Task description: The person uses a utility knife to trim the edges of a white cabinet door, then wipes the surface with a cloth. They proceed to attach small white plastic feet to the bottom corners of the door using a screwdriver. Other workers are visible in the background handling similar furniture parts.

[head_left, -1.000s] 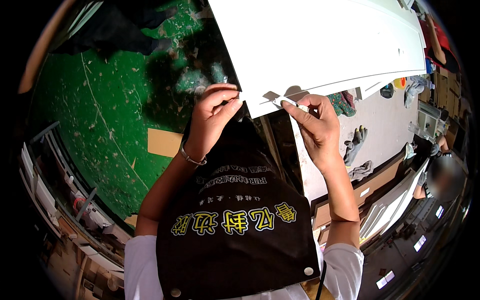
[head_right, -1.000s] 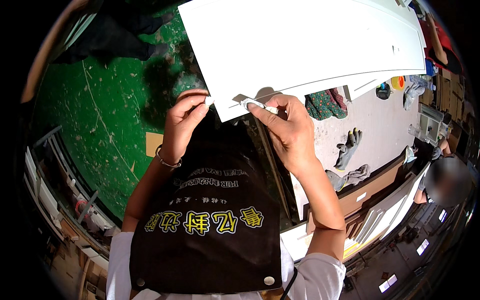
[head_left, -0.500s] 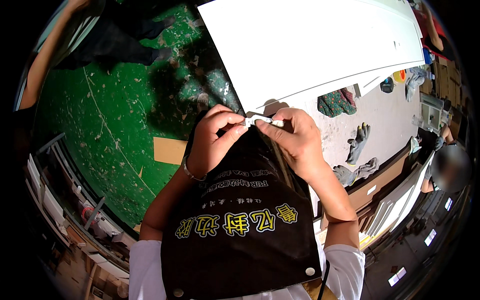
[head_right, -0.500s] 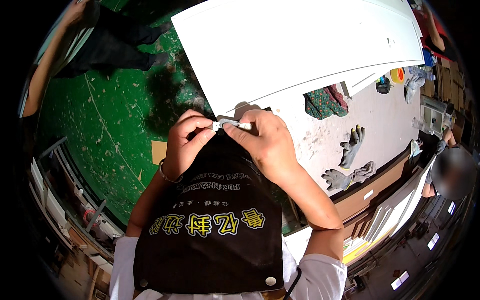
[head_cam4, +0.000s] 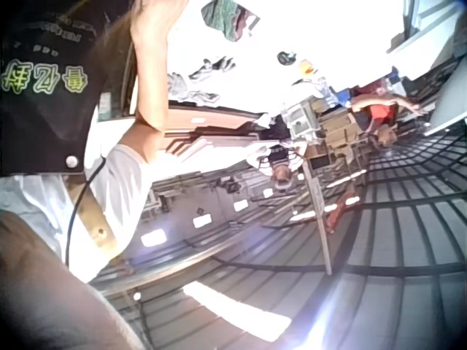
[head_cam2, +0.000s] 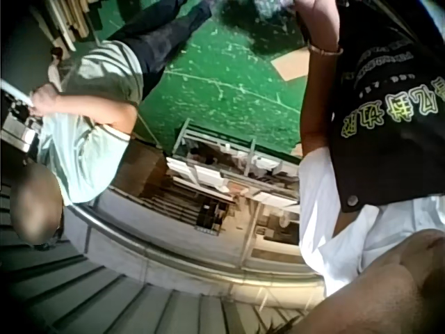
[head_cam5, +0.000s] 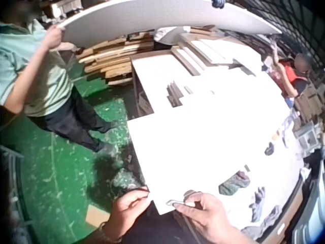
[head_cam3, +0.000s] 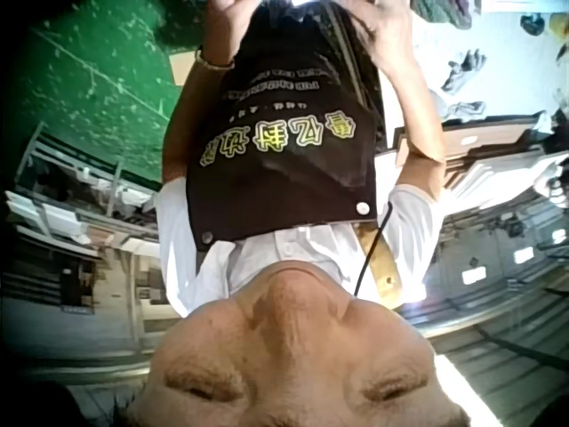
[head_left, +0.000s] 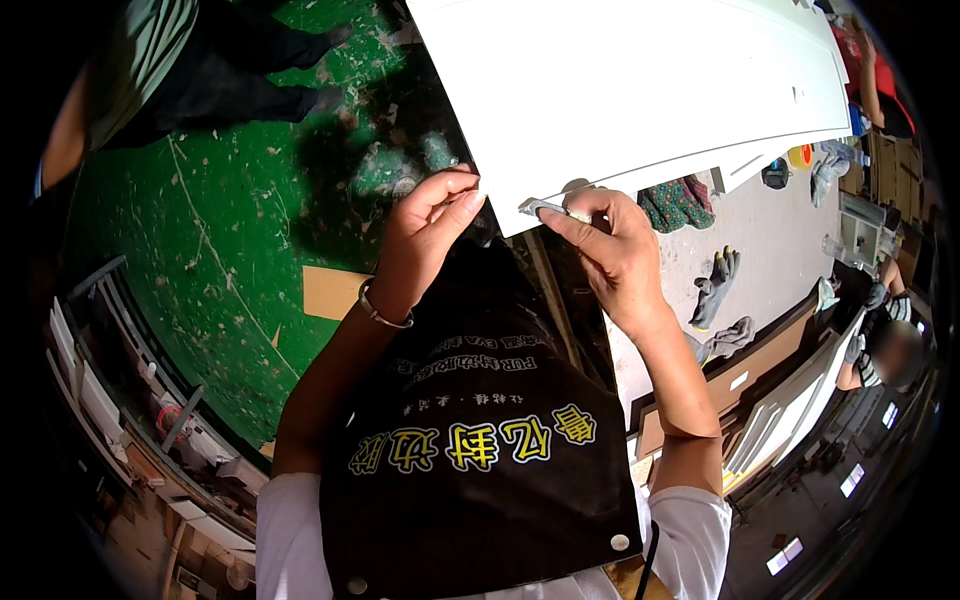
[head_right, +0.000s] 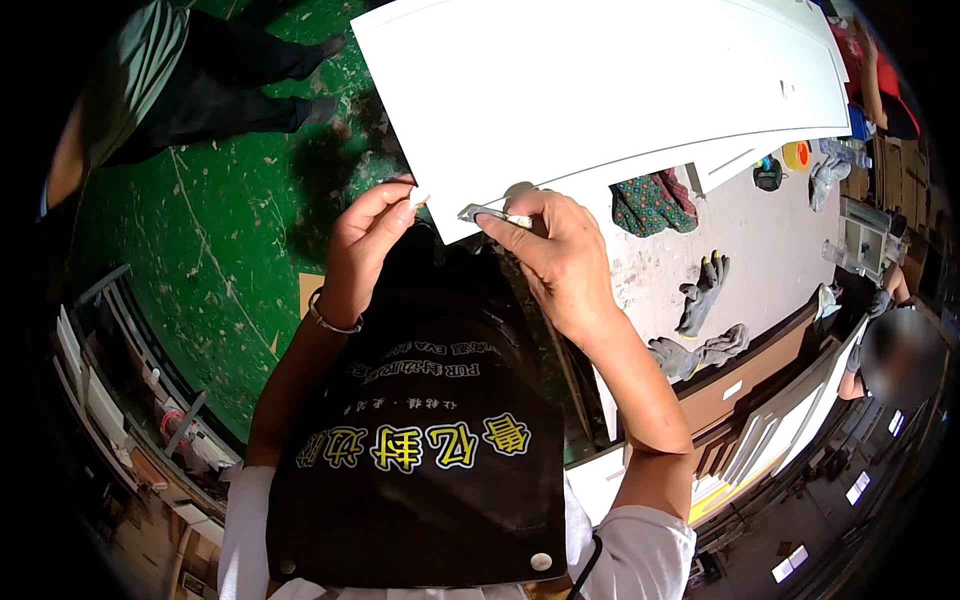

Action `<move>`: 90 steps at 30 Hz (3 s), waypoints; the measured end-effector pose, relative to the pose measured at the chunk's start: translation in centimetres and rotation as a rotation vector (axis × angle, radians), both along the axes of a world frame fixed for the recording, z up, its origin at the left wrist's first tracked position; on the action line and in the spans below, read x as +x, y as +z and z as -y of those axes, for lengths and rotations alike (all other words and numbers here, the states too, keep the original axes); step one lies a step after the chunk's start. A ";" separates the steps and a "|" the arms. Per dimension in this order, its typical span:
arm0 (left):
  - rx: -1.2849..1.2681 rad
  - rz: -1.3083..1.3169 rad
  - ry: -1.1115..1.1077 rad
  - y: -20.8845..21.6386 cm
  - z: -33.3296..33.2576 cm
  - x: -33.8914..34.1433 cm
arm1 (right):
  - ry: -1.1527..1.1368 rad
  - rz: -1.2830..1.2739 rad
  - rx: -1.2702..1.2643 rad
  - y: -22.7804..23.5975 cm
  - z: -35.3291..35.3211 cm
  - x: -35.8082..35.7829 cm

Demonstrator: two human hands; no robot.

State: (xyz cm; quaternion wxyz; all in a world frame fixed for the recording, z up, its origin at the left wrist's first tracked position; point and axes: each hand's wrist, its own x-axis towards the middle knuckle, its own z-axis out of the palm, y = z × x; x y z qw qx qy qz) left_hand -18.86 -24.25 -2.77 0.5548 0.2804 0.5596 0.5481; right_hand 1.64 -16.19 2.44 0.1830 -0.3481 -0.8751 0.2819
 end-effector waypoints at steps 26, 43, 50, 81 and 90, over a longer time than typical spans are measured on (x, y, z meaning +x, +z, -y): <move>0.021 -0.002 -0.011 -0.4 -0.2 0.4 | 0.066 0.070 -0.022 0.7 -1.1 -0.2; 0.016 0.028 0.008 -0.1 -0.3 0.6 | 0.072 0.038 0.058 0.5 -0.4 -0.9; 0.027 0.062 0.032 0.1 -0.5 0.6 | -0.085 0.043 -0.174 0.8 0.1 -1.4; 0.019 0.035 0.014 -0.5 -0.1 0.4 | -0.179 0.078 -0.231 1.6 1.5 -2.5; -0.061 0.055 -0.047 -0.4 -0.1 -0.3 | -0.136 0.015 -0.490 1.2 2.9 0.9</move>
